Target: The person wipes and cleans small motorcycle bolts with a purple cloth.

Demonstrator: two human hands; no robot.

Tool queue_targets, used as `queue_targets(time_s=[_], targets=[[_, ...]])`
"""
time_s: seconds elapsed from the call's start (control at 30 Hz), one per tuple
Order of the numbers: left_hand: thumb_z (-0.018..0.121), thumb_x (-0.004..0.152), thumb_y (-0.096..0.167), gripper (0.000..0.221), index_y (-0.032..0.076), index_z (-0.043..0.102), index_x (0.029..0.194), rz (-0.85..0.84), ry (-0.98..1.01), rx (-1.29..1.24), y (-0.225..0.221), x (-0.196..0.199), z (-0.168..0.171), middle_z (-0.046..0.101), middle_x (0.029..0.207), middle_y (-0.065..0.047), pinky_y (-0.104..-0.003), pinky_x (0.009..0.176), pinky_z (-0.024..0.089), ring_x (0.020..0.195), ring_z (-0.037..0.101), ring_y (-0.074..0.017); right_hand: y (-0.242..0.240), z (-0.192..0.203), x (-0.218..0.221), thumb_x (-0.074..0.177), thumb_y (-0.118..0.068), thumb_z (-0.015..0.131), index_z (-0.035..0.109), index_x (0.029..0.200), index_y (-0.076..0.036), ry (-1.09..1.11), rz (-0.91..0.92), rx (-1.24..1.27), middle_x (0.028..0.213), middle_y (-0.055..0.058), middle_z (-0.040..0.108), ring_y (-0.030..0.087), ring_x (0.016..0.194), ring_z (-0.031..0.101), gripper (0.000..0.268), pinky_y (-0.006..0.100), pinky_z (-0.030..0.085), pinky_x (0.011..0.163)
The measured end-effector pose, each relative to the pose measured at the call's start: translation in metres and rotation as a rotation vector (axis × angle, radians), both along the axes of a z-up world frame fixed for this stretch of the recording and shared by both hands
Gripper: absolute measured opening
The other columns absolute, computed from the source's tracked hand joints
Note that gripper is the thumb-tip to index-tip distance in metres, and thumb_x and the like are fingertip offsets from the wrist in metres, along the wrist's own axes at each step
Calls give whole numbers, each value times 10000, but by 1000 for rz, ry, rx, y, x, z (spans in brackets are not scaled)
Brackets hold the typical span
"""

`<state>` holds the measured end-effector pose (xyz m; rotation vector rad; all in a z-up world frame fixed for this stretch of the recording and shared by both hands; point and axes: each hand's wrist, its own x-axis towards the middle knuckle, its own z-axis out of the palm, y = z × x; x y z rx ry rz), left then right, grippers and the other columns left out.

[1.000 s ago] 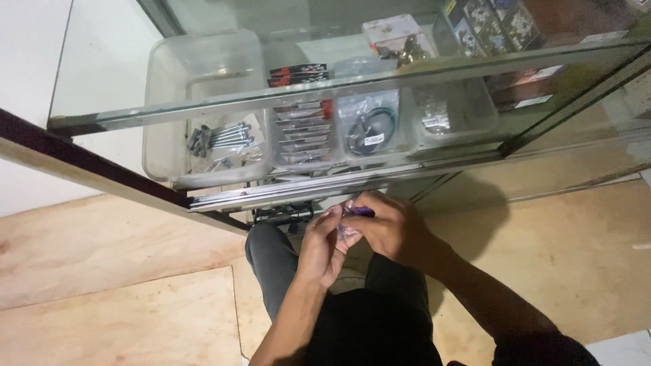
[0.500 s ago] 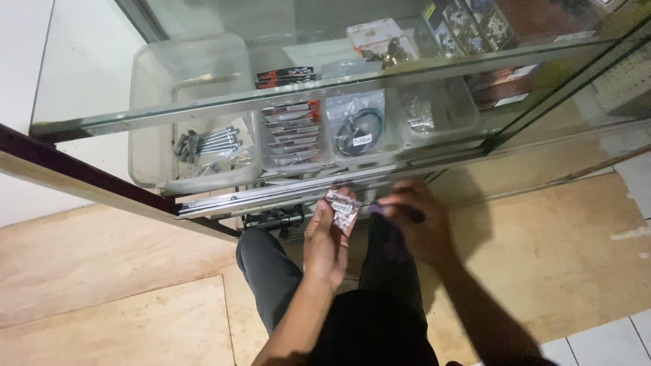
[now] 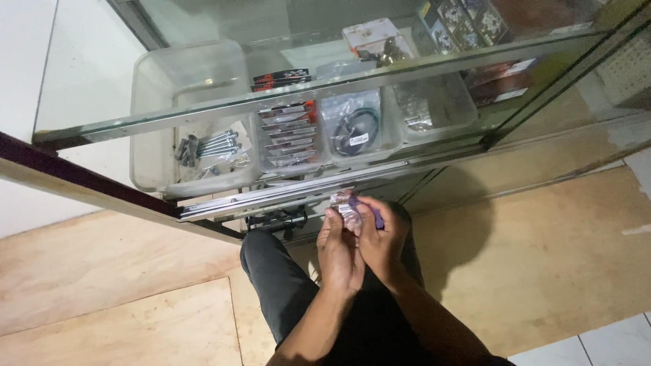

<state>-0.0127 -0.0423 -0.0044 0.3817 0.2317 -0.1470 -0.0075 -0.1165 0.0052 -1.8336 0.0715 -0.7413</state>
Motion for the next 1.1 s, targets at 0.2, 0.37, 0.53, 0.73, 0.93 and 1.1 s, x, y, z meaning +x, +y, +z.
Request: queue_targets(time_s=[0.2,0.37,0.53,0.73,0.93,1.1], targets=[[473,1140,287,361,-11,616,1283,-7,-122,23,-12,-5,-5,686,1106,-96,-332,905,533,974,647,-166,-13,-19,10,996,-82,629,642,1041,-29,126,-92,214,783,69,697,139,619,631,71,297,534,570],[489,1092,306,396,-11,629,1283,116,-16,155,-7,4,5,703,1153,-95,-305,863,510,979,643,-158,-42,5,12,1047,-112,555,576,1116,-39,98,-120,305,889,79,640,155,769,604,102,303,529,721],[500,1082,333,409,-7,622,1273,95,-39,164,-15,1,-5,697,1170,-100,-304,907,527,1015,654,-165,-16,67,-2,939,-39,636,542,992,-12,-268,-26,-407,1108,245,599,330,969,607,111,377,497,867],[492,1083,336,409,-6,607,1274,45,-34,-4,-6,1,10,675,1189,-128,-368,939,537,1053,659,-218,-11,-14,10,938,1,648,607,1047,7,-99,213,-32,1186,190,675,242,1020,685,116,317,552,881],[472,1054,291,432,-47,587,1297,134,-21,113,9,6,26,673,1277,-162,-401,1069,534,1180,658,-261,-51,-18,20,1040,-135,625,600,1111,-50,295,116,195,894,127,721,161,701,657,114,283,540,608],[456,1085,227,387,-56,607,1302,114,-78,159,-6,2,16,687,1238,-150,-370,1018,530,1122,671,-219,-40,24,2,1089,-116,587,542,1171,-50,-109,255,230,1319,137,631,192,1060,657,114,321,596,882]])
